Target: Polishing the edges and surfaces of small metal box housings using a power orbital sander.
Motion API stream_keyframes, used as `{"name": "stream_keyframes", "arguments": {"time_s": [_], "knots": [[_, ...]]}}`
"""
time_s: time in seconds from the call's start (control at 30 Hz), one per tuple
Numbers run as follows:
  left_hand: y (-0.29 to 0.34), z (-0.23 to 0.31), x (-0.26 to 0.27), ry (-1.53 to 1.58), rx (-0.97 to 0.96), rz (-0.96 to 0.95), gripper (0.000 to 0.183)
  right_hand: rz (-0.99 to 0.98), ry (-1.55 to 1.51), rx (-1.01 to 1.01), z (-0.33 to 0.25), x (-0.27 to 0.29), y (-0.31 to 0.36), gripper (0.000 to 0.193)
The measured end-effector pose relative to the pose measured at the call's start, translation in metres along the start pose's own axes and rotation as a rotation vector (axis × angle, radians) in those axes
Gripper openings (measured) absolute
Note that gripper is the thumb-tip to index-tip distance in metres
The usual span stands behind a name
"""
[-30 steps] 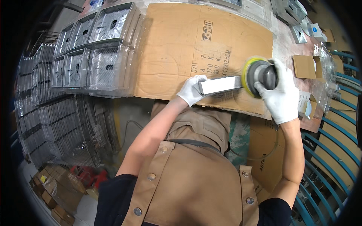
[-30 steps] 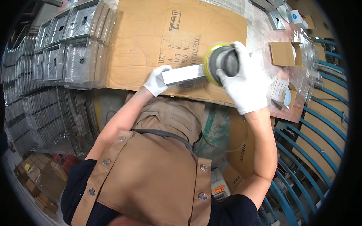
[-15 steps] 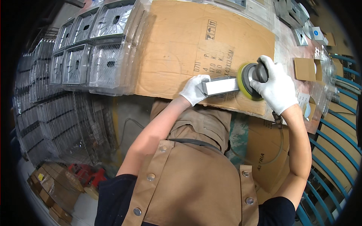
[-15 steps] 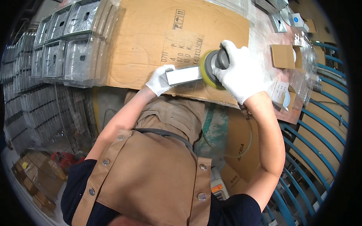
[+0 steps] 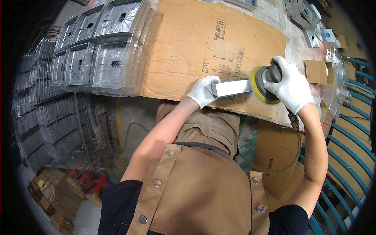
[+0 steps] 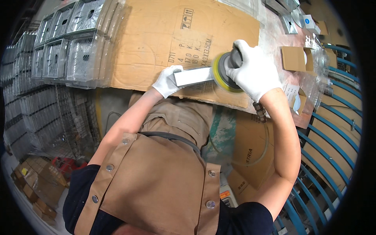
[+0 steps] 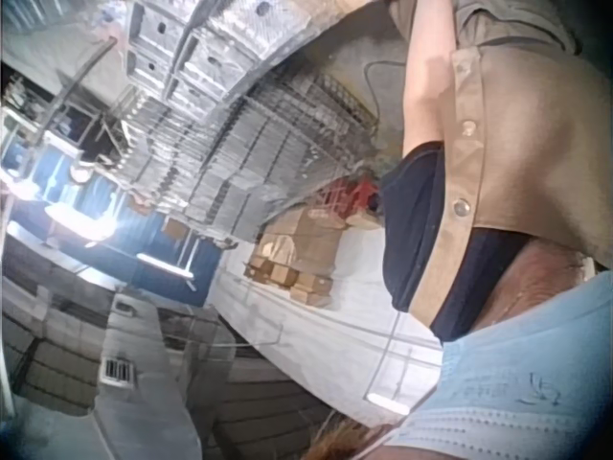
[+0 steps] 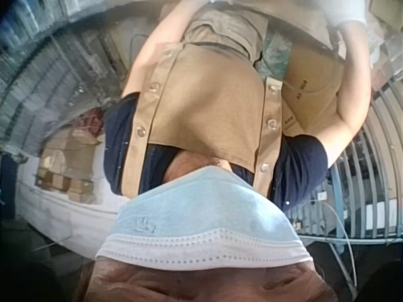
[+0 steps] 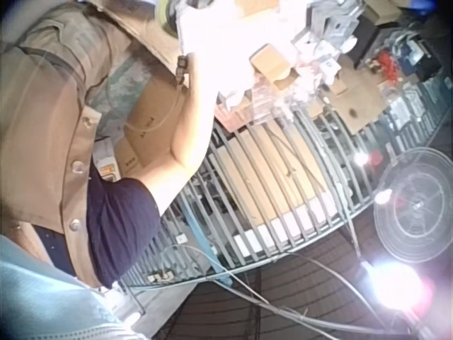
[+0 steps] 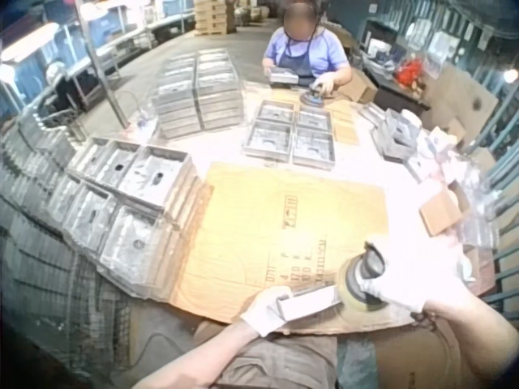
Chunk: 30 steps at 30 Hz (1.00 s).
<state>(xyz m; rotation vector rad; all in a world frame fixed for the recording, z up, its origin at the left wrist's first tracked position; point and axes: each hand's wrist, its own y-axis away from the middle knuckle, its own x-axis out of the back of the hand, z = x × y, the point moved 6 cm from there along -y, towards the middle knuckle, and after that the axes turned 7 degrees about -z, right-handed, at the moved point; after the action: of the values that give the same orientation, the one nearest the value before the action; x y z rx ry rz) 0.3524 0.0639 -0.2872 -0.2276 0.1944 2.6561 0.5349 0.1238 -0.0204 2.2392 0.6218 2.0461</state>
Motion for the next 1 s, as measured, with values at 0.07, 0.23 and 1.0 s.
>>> {"name": "stream_keyframes", "arguments": {"time_s": [0.07,0.23,1.0], "knots": [[0.002,0.001,0.001,-0.138,-0.038,0.007,0.035,0.045,-0.004,0.031,0.002,0.0,0.0,0.047],[-0.001,0.027,-0.001,-0.212,-0.051,0.056,0.022,0.069,0.021,0.08,-0.049,0.003,0.0,0.035],[0.0,-0.043,-0.008,1.201,0.336,0.038,0.025,0.297,-0.214,-0.116,0.034,-0.015,0.045,0.075]]}}
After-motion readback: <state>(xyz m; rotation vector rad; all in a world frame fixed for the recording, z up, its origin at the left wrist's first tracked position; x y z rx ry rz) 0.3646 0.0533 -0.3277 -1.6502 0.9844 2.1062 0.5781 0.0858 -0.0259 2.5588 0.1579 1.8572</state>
